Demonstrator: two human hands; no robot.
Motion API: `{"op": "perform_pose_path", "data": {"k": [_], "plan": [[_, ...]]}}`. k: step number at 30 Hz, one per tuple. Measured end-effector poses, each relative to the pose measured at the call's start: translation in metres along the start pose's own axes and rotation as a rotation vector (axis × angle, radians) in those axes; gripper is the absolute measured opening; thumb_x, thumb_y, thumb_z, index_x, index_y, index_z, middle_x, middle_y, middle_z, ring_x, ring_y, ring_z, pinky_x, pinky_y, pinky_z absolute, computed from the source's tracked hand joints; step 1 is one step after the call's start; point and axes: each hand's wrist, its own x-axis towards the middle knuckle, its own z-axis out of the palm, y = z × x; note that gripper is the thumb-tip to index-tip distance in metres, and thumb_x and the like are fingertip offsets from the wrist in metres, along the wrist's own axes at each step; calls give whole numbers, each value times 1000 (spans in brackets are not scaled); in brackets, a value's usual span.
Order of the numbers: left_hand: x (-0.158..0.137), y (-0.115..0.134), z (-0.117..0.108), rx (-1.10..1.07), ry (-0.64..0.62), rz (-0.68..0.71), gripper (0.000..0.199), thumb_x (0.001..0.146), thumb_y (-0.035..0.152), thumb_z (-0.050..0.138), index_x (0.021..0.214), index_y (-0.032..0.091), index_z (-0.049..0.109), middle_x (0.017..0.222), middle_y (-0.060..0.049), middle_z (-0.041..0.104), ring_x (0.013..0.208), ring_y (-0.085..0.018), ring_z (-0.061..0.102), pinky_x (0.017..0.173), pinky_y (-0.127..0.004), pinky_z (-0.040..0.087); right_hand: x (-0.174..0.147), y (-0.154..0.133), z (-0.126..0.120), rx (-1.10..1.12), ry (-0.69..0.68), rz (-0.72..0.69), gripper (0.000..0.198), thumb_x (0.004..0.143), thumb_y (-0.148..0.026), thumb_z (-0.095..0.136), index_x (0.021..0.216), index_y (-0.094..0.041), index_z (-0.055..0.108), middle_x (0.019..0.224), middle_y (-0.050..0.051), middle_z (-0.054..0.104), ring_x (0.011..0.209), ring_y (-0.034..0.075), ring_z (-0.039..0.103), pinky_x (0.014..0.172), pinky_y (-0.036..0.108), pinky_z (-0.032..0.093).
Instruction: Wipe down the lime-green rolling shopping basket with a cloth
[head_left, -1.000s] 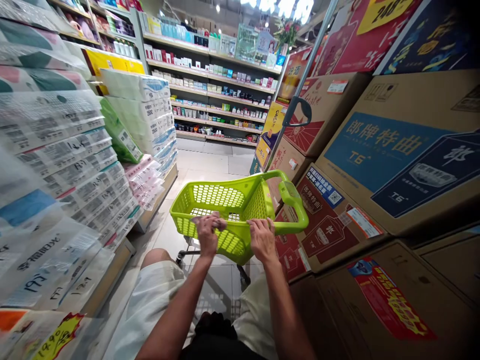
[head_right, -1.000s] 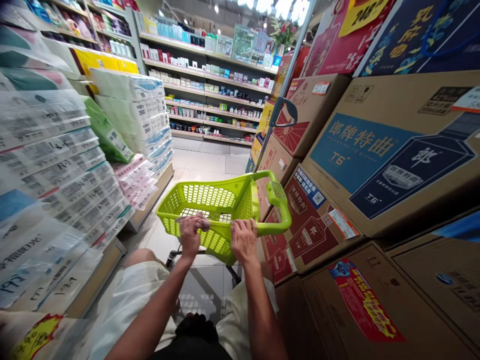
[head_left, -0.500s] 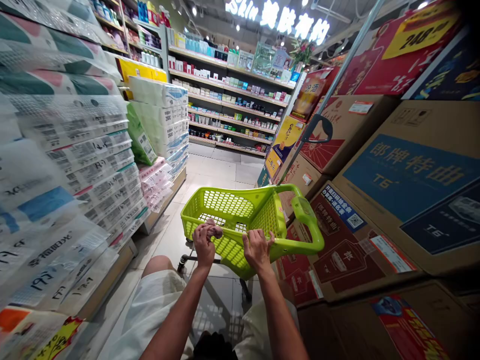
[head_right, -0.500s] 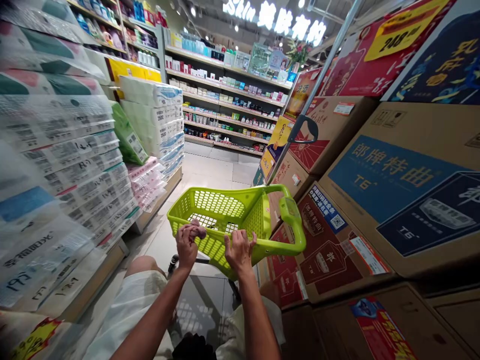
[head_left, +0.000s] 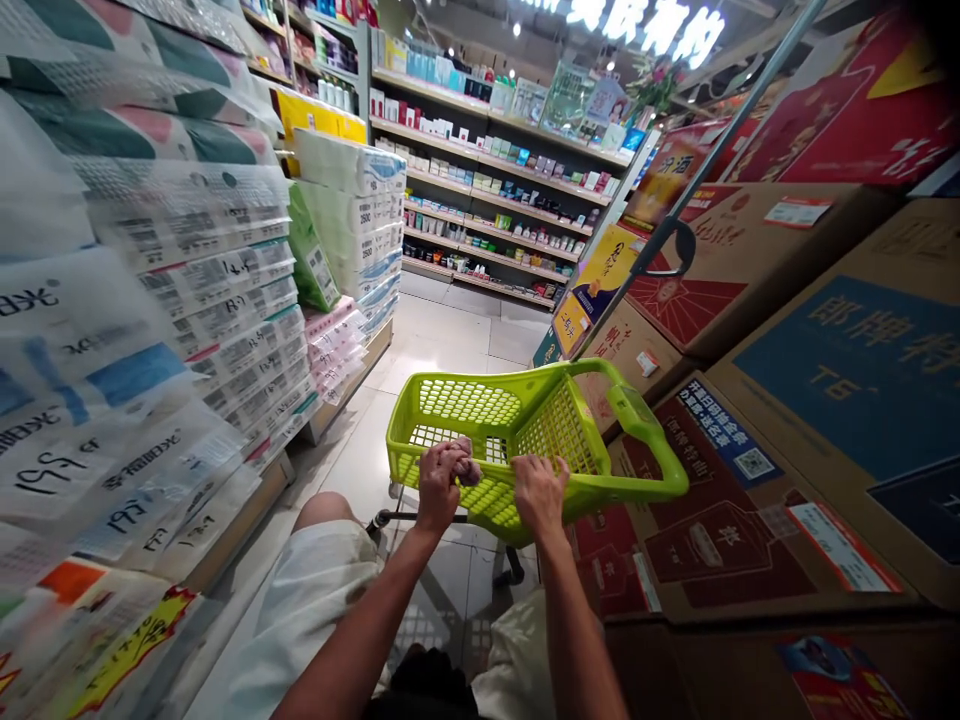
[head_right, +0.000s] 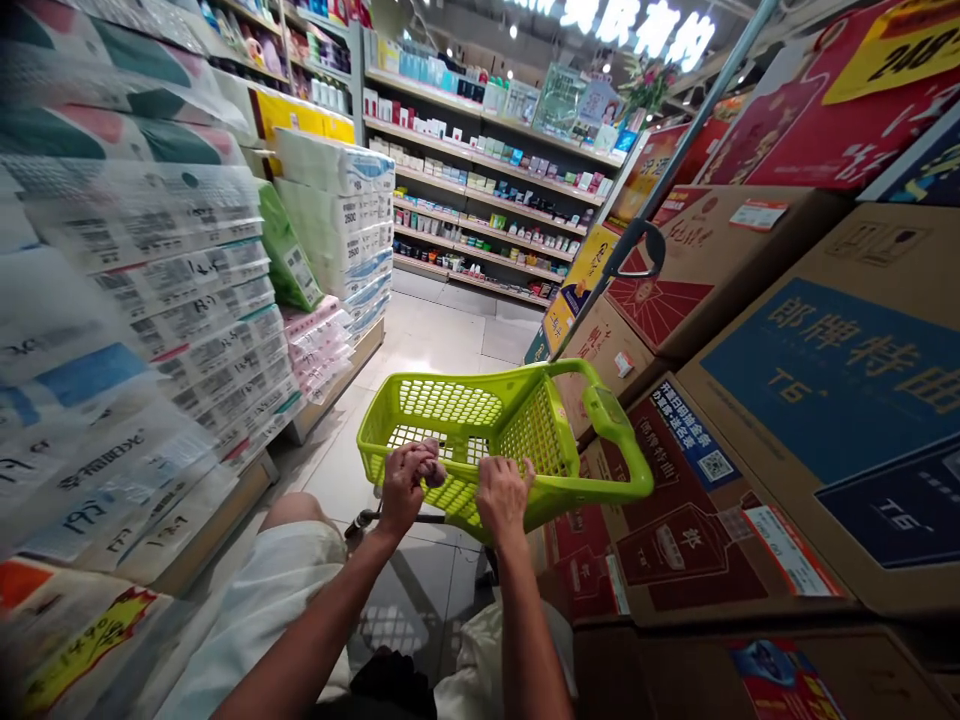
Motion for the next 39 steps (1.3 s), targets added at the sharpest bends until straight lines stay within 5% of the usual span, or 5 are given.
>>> {"op": "perform_pose_path", "data": {"k": [8, 14, 19, 27, 39], "plan": [[19, -73, -52, 258, 235, -338, 46, 69, -4, 50, 101, 20, 71, 113, -12, 61, 110, -31, 59, 102, -48, 49, 1, -18, 41, 183, -33, -21, 42, 112, -29, 26, 98, -24, 66, 98, 3, 72, 100, 19, 62, 108, 40, 24], [-4, -49, -39, 158, 23, -117, 56, 68, -8, 46, 104, 25, 75, 117, -9, 65, 109, -28, 58, 94, -41, 52, 3, 8, 46, 181, -18, -19, 44, 111, -38, 28, 84, -22, 60, 86, 0, 66, 92, 19, 60, 104, 39, 23], [1, -65, -55, 220, 134, -222, 49, 70, -6, 49, 99, 23, 75, 113, -10, 65, 108, -29, 59, 98, -45, 50, 6, 27, 42, 103, 6, -4, 51, 112, -39, 25, 79, -22, 60, 80, 0, 66, 87, 19, 59, 100, 37, 25], [-39, -69, -49, 95, 175, -243, 51, 72, -3, 46, 109, 23, 69, 119, -10, 58, 115, -25, 60, 101, -41, 54, 0, -20, 53, 152, -65, -124, 40, 111, -36, 32, 89, -23, 63, 90, 2, 71, 96, 19, 57, 105, 38, 23], [30, -100, -61, -103, -11, -245, 49, 65, -1, 46, 99, 21, 72, 114, -9, 61, 113, -24, 63, 101, -39, 55, 4, -11, 47, 216, -88, -159, 39, 110, -39, 36, 81, -24, 57, 85, 1, 67, 96, 20, 57, 104, 40, 25]]}}
